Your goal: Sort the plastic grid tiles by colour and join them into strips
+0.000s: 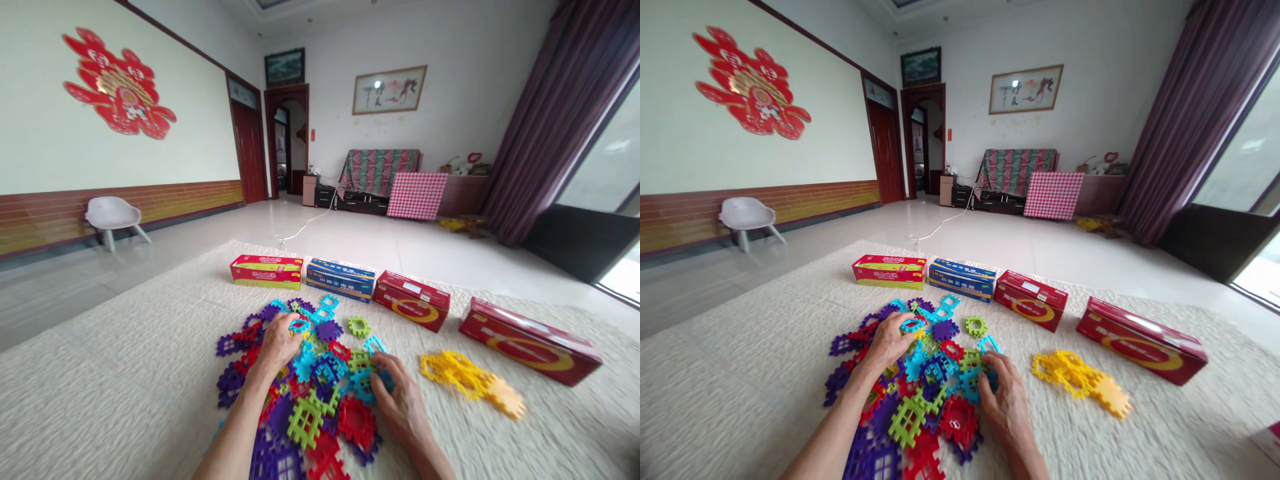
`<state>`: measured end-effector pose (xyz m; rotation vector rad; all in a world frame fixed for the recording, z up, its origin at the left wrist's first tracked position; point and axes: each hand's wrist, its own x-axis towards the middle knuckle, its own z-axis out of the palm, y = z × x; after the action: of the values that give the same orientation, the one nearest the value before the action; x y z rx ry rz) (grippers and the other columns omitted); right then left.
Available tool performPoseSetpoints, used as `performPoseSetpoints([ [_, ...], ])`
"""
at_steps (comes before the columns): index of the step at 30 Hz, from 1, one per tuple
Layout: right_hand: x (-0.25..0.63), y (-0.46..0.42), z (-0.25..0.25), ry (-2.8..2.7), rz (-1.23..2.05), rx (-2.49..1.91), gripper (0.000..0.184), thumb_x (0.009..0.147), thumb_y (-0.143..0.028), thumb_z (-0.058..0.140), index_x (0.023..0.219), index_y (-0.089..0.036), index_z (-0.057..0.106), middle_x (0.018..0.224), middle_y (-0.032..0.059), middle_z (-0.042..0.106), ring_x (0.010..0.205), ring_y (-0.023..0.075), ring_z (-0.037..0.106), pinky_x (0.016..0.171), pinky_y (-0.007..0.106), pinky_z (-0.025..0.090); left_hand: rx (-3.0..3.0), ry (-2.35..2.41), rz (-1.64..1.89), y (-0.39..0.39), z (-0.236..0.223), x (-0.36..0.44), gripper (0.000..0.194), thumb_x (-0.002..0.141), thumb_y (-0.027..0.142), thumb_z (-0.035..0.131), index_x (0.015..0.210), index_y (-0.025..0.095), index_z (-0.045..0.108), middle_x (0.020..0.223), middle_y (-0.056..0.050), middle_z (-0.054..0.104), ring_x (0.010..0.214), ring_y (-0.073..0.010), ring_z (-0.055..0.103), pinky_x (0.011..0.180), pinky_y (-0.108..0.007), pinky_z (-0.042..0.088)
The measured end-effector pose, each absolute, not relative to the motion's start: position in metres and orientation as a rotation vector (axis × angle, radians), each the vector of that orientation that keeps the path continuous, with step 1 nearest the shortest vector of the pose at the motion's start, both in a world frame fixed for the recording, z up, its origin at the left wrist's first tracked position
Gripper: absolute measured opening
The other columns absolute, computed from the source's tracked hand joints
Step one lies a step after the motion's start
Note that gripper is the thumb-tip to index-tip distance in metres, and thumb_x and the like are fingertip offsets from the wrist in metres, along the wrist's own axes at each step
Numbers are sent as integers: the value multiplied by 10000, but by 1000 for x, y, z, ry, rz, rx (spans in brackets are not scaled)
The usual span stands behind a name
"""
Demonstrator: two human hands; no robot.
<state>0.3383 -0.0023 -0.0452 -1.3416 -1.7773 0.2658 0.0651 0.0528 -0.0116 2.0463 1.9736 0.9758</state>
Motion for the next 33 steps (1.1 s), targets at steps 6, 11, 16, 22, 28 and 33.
performPoseSetpoints([
  [6, 337, -4, -43, -1771, 290, -1341, 258, 821, -332, 487, 981, -208, 647, 1062, 87, 677, 984, 232, 648, 868, 345, 514, 1936, 1961, 1010, 50, 0, 71, 271, 818, 232, 594, 1065, 166, 684, 1028, -86, 722, 932, -189, 675, 874, -272, 480],
  [11, 336, -4, -43, -1772, 291, -1338, 253, 824, -329, 485, 976, -210, 648, 1064, 88, 677, 982, 234, 647, 867, 353, 514, 1858, 2087, 992, 48, 3, 70, 263, 849, 248, 552, 1071, 193, 680, 943, -63, 745, 901, -185, 680, 825, -255, 457],
  [16, 336, -4, -43, -1760, 279, -1338, 251, 816, -335, 495, 961, -213, 659, 1058, 81, 683, 986, 238, 651, 869, 355, 518, 1741, 2197, 954, 51, 3, 63, 272, 817, 233, 566, 1069, 204, 664, 776, -16, 725, 780, -161, 659, 726, -227, 424],
  [22, 337, -3, -44, -1774, 294, -1330, 258, 827, -347, 491, 975, -211, 652, 1065, 79, 679, 992, 236, 647, 874, 358, 513, 1637, 2303, 998, 57, -6, 45, 305, 826, 253, 563, 1114, 196, 646, 813, -31, 724, 817, -182, 662, 743, -242, 437],
  [28, 338, -2, -47, -1782, 296, -1332, 255, 835, -349, 488, 977, -215, 651, 1080, 83, 671, 1016, 239, 633, 894, 369, 502, 1816, 2404, 954, 52, 0, 47, 328, 836, 248, 556, 1137, 148, 640, 1022, -115, 693, 943, -208, 641, 851, -273, 442],
  [33, 338, -1, -48, -1786, 290, -1327, 251, 833, -343, 491, 981, -219, 651, 1086, 81, 669, 1021, 240, 632, 900, 374, 500, 2096, 2132, 748, 48, -5, 60, 182, 818, 177, 538, 899, 185, 701, 912, -67, 687, 878, -180, 630, 842, -267, 441],
])
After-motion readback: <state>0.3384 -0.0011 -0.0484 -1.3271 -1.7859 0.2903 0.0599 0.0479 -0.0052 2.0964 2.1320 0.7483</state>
